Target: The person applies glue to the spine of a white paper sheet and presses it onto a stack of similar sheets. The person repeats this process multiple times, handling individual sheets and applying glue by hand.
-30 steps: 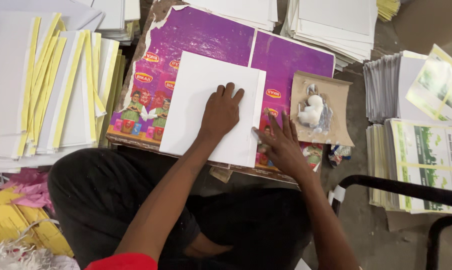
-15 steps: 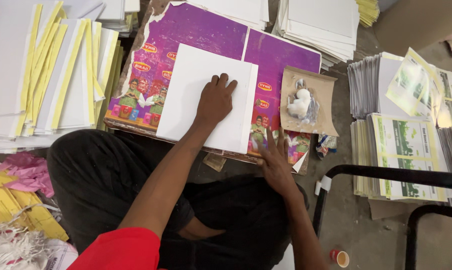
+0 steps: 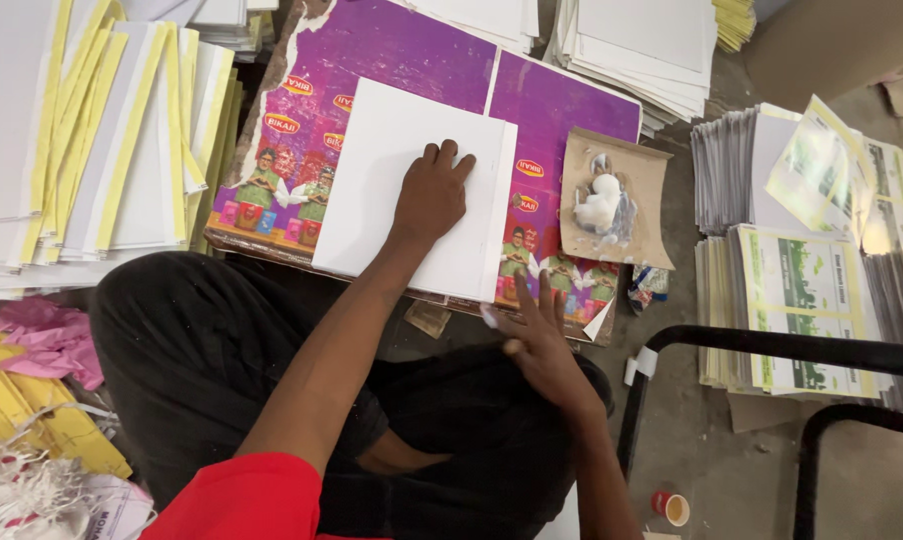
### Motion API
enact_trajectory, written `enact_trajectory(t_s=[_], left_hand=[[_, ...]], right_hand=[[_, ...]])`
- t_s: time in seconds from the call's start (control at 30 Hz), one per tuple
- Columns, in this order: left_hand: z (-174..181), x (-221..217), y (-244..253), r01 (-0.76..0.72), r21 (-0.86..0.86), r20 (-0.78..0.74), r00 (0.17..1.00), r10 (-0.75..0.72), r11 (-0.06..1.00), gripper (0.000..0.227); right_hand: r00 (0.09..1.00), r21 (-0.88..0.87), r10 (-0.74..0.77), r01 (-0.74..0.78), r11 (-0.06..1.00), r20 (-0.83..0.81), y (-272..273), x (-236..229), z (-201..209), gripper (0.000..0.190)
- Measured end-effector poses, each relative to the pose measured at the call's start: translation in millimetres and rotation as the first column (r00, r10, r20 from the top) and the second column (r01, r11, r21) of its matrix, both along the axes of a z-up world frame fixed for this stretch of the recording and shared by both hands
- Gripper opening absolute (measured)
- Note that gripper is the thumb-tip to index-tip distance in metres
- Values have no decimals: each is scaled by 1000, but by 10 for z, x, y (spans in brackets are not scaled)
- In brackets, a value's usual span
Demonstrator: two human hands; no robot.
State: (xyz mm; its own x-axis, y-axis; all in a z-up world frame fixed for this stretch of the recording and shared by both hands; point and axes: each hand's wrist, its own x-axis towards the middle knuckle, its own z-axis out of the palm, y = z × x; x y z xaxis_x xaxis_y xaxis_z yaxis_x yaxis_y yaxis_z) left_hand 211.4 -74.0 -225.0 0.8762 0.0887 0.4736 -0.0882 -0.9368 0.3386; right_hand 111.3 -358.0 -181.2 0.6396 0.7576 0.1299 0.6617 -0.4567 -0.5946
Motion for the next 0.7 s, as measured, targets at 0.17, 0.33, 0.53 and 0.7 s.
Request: enact_trajectory(t_s=[0.17,0.33,0.53,0.7], left_hand=[[-59,24,-10,-14,66,31,999,12,998,43],[13,-35,28,21,-31,57,998,-19,999,39],[85,-56,10,10,-39,69,998,-7,999,39],[63,-47,6,3,-19,28,1000,-3,1000,40]], right_hand=[[669,867,584,479,137,-461,-95,-95,175,50],[744,598,668,527,-604,18,6,234,277,74],[960,883,233,238,-404,-152,-91,525,130,91],[835,787,539,260,-559,107,-160,682,-401,90]])
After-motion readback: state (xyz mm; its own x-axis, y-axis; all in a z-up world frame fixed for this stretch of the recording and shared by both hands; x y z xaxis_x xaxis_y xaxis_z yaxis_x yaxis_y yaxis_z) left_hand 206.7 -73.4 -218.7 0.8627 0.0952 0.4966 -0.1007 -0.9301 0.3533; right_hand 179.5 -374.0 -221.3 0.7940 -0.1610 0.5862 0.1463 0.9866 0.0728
